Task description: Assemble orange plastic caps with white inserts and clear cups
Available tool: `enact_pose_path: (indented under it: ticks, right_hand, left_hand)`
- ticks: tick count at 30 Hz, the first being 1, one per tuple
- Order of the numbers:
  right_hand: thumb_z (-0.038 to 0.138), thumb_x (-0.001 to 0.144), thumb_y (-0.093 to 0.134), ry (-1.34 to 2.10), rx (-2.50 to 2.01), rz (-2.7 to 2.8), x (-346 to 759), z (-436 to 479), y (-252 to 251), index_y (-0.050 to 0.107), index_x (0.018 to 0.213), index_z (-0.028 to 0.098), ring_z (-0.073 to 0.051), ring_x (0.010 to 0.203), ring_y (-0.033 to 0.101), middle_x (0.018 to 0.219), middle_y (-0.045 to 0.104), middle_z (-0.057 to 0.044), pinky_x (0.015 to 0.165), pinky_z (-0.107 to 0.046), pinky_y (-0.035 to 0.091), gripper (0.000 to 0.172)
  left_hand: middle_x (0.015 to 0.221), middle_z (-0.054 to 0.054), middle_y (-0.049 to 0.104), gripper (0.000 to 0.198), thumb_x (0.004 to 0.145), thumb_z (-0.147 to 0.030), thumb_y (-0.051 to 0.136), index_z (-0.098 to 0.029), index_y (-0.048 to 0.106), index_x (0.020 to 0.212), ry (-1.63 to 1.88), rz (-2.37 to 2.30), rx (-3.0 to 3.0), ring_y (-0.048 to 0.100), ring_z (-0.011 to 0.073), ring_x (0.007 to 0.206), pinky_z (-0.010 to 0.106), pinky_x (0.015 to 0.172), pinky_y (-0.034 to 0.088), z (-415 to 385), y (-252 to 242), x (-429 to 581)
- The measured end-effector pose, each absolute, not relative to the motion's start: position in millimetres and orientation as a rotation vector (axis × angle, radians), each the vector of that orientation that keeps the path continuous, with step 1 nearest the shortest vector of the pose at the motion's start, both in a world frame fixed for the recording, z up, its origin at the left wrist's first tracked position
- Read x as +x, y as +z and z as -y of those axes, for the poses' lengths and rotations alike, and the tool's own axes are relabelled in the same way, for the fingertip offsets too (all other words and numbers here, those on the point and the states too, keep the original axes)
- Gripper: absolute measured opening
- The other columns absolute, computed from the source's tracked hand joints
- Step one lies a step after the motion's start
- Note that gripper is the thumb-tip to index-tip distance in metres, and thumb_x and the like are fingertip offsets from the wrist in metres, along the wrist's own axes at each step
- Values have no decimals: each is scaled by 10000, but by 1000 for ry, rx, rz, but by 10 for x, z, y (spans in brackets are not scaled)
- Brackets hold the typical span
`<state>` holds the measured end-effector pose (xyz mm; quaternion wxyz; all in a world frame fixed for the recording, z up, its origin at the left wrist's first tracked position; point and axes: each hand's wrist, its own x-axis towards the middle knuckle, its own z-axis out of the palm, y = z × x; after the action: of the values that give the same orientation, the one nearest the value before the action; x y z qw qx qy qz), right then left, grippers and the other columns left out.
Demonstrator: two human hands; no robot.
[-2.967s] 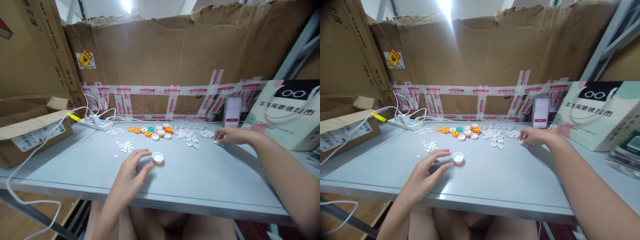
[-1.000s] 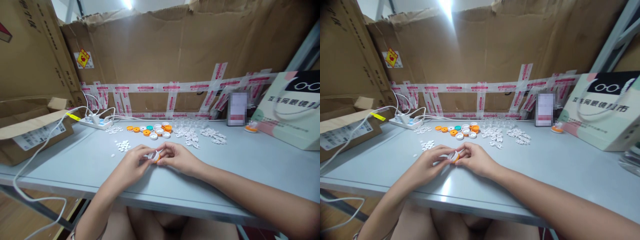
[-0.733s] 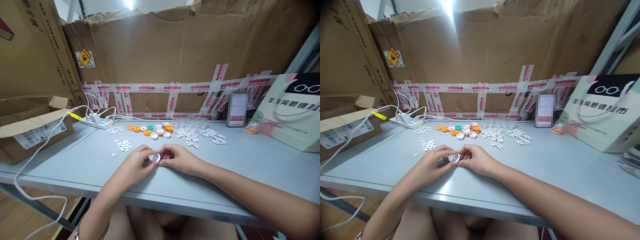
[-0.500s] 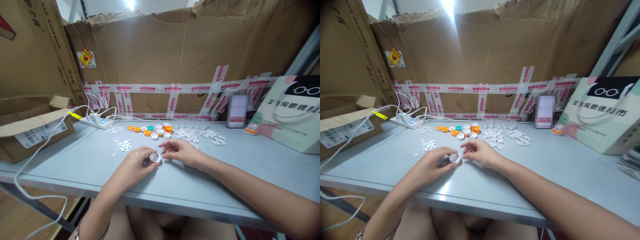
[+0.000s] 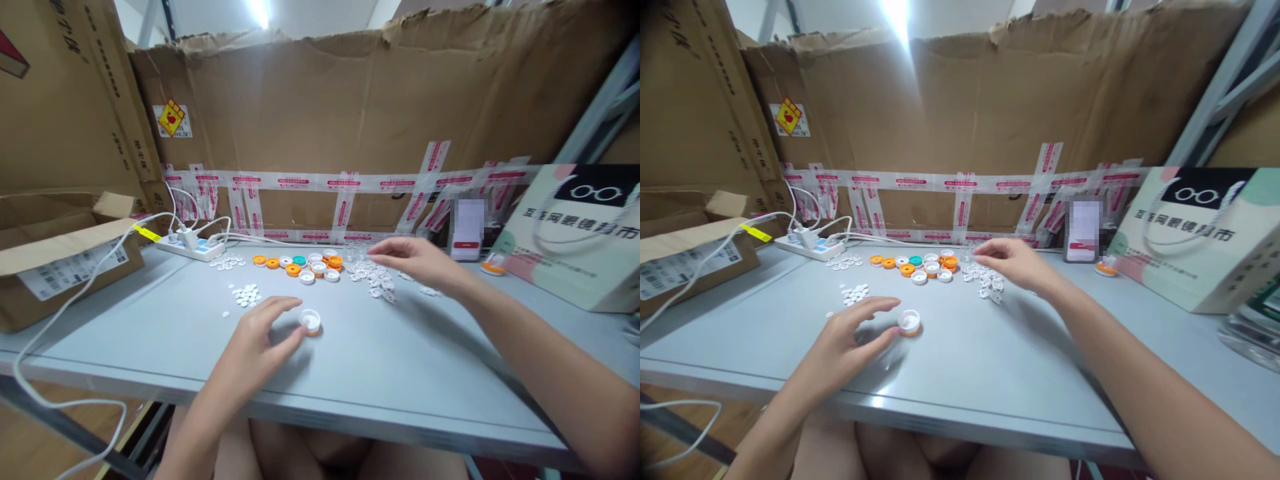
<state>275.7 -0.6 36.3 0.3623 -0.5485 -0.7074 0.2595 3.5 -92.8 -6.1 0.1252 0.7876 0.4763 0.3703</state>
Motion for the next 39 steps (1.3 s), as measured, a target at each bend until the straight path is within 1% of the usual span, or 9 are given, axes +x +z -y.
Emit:
enact_pose_path:
  ticks: [2, 4, 11, 17, 23, 29, 32, 36, 39]
  right_hand:
    - [400, 675, 615, 434, -1619, 1861, 3022, -85, 426, 652, 788, 176, -187, 735, 599, 768, 677, -41, 653, -294, 436, 254]
    - [371, 655, 619, 378, -1788, 1956, 3223, -152, 431, 652, 748, 174, -194, 725, 594, 766, 678, -46, 645, -296, 433, 221]
    - [435, 615, 650, 588, -1810, 2380, 3090, -92, 328, 631, 826, 166, -191, 779, 569, 859, 649, -50, 640, -262, 413, 342]
    - [346, 653, 635, 712, -1752, 2431, 2952, -11, 352, 583, 689, 163, -156, 671, 533, 690, 602, -17, 588, -253, 373, 193]
    - [357, 655, 698, 1264, -1270, 2001, 2635, 159, 309, 573, 752, 162, -100, 606, 563, 661, 606, 21, 615, -245, 433, 251]
    - [352, 570, 778, 1834, -784, 1711, 2097, 431, 93, 550, 767, 149, -103, 610, 635, 657, 676, 1, 636, -250, 484, 363]
    - [346, 571, 783, 1895, -768, 1628, 2050, 471, 23, 546, 773, 146, -87, 599, 637, 650, 686, 3, 634, -227, 480, 370]
    - [365, 594, 764, 1855, -766, 1610, 2025, 496, 28, 531, 745, 152, -91, 617, 641, 608, 664, 25, 668, -238, 480, 349]
    - [343, 625, 741, 1802, -772, 1829, 2088, 481, 133, 554, 796, 163, -104, 683, 643, 685, 678, 10, 714, -253, 476, 311]
  left_hand:
    - [1104, 46, 631, 257, 825, -292, 531, -227, 585, 1068, 1173, -1433, 2263, 580, 195, 1035, 342, 873, 483, 977, -109, 13]
    - [1100, 45, 631, 251, 830, -312, 528, -232, 588, 1061, 1248, -1469, 2238, 580, 195, 1035, 345, 882, 479, 1015, -153, -9]
    - [1090, 48, 633, 262, 811, -369, 543, -236, 618, 1024, 1284, -1533, 2179, 586, 210, 1033, 345, 853, 498, 1027, -197, -16]
    - [1063, 43, 640, 232, 816, -335, 549, -236, 620, 1014, 1308, -1491, 2201, 593, 196, 1004, 334, 842, 494, 1024, -188, -35]
    - [965, 20, 650, 178, 827, -210, 553, -233, 613, 992, 1563, -1330, 2217, 596, 140, 874, 249, 758, 485, 1113, -123, 93]
    - [916, 33, 628, 248, 817, -129, 561, -188, 580, 1057, 1473, -1092, 2328, 587, 105, 774, 199, 708, 484, 1131, -100, 377]
    - [893, 27, 615, 202, 814, -103, 555, -185, 600, 994, 1479, -1079, 2335, 585, 99, 766, 188, 710, 482, 1099, -126, 409]
    - [928, 35, 612, 302, 821, -93, 541, -206, 574, 1099, 1471, -1081, 2388, 594, 110, 799, 202, 737, 488, 1092, -167, 388]
    - [902, 33, 628, 310, 831, -94, 526, -210, 574, 1114, 1540, -1114, 2391, 607, 115, 809, 197, 729, 489, 1113, -189, 370]
